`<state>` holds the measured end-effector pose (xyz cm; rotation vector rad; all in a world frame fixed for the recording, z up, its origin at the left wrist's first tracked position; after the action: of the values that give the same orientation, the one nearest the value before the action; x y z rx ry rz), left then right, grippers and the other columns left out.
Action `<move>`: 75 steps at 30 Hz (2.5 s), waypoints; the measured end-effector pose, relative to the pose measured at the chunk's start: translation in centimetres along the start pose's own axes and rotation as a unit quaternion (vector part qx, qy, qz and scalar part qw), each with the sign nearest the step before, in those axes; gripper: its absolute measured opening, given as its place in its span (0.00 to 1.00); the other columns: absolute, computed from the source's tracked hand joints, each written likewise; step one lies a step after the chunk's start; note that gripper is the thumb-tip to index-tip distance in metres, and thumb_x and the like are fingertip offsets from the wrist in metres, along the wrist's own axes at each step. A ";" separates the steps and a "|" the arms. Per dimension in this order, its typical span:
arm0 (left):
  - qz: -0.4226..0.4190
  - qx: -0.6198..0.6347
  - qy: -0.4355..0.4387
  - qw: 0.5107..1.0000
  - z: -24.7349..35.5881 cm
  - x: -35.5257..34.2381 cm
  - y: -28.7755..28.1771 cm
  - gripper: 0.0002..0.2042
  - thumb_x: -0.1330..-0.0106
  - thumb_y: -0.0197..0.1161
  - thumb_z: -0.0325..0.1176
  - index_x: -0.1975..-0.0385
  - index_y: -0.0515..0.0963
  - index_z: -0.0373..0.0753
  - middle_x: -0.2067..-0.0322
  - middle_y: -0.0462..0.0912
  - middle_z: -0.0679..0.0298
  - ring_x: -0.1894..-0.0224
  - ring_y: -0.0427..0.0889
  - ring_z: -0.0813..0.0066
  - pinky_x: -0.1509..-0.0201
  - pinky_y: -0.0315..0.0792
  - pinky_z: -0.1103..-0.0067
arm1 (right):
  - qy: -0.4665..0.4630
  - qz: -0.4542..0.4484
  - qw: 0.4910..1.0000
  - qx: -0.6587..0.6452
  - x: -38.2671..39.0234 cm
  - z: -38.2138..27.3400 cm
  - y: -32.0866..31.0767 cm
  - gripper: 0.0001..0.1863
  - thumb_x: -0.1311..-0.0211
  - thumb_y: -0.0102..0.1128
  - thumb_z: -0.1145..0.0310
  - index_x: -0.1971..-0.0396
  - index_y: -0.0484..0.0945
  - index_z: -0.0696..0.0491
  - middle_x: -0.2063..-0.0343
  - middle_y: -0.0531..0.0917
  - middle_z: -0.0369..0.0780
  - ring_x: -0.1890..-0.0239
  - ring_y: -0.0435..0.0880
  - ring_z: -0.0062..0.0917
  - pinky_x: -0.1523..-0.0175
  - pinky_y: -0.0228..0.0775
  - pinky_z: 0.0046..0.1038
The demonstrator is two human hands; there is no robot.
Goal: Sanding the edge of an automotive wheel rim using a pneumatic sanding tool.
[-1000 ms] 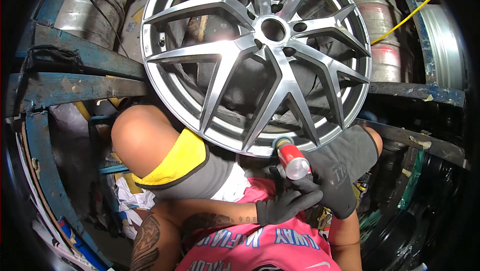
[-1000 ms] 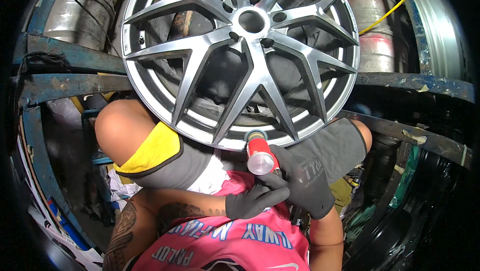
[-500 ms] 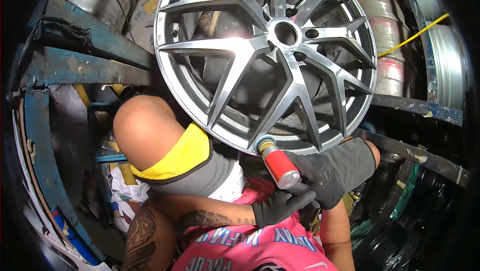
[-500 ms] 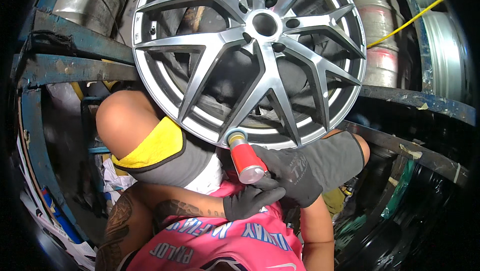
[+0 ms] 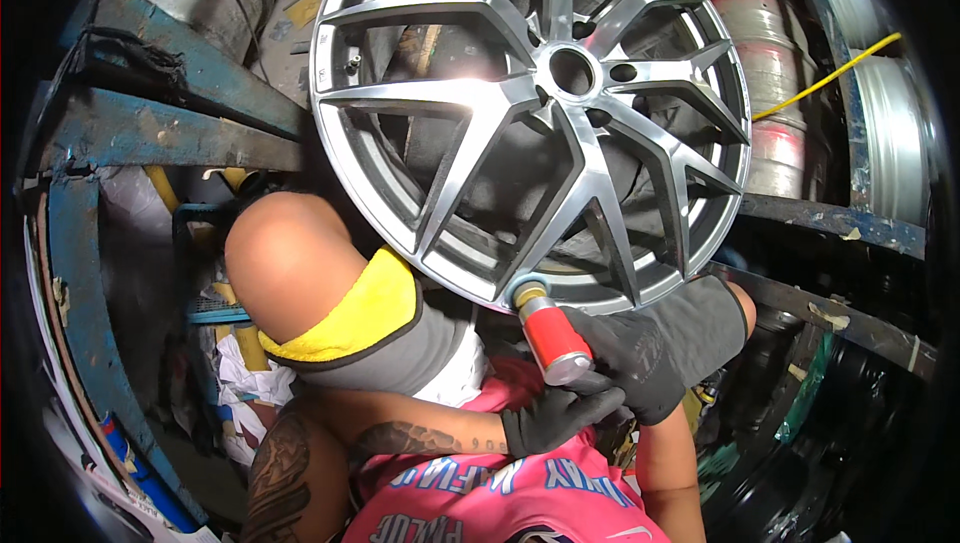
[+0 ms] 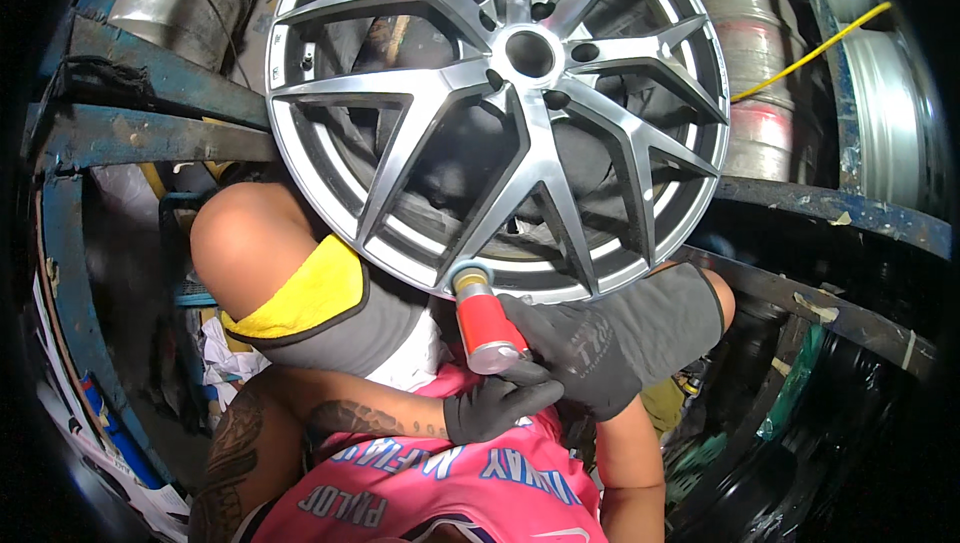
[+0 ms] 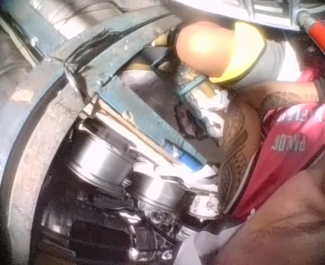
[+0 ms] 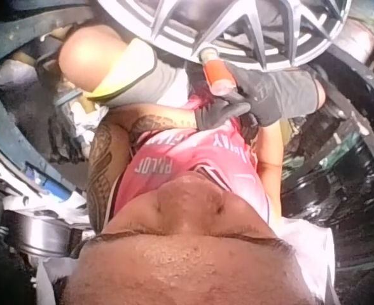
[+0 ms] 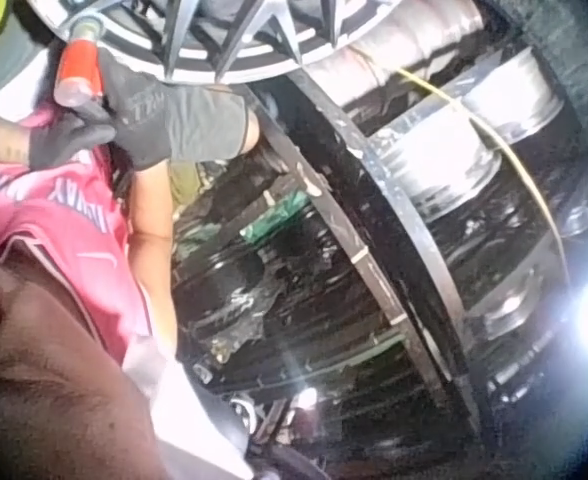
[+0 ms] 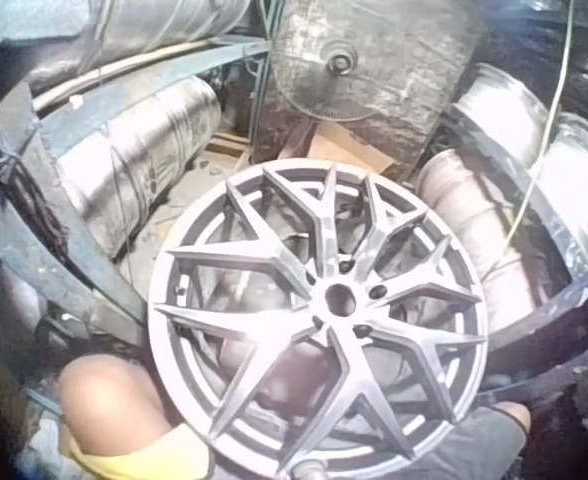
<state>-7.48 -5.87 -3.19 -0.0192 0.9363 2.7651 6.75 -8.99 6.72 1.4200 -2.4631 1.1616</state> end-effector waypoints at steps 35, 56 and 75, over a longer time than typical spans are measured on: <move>-0.010 0.079 0.026 0.996 6.8 -4.8 -1.4 0.15 0.20 0.46 0.31 0.40 0.67 0.31 0.47 0.77 0.55 0.55 0.77 0.71 0.48 0.71 0.72 | 0.076 -0.193 0.978 0.002 -5.1 -2.1 -5.4 0.25 0.36 0.64 0.51 0.48 0.80 0.54 0.62 0.86 0.49 0.61 0.86 0.43 0.54 0.75 0.38; 0.040 0.119 -0.143 0.982 3.2 -0.2 -1.1 0.11 0.34 0.65 0.25 0.52 0.79 0.36 0.54 0.79 0.58 0.55 0.79 0.65 0.51 0.75 0.70 | -0.043 0.002 0.993 0.109 0.3 -0.2 0.2 0.36 0.45 0.70 0.49 0.42 0.74 0.56 0.68 0.85 0.44 0.67 0.86 0.38 0.61 0.75 0.36; -0.066 -0.185 0.026 0.980 5.1 -0.8 -1.3 0.16 0.34 0.61 0.23 0.48 0.72 0.35 0.49 0.72 0.59 0.46 0.72 0.71 0.41 0.69 0.72 | 0.073 0.099 0.992 -0.031 1.6 -0.8 0.0 0.27 0.43 0.70 0.56 0.45 0.80 0.54 0.64 0.86 0.49 0.67 0.86 0.43 0.59 0.76 0.37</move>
<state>-6.08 -1.98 0.12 -0.2067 0.4019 2.7803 5.65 -9.63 7.91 1.0531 -2.5566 1.1644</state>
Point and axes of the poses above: each hand's wrist, its own x-axis away from the middle knuckle, its own y-axis out of the palm, z = x × y, the point moved 3 cm from there along -x, towards the middle knuckle
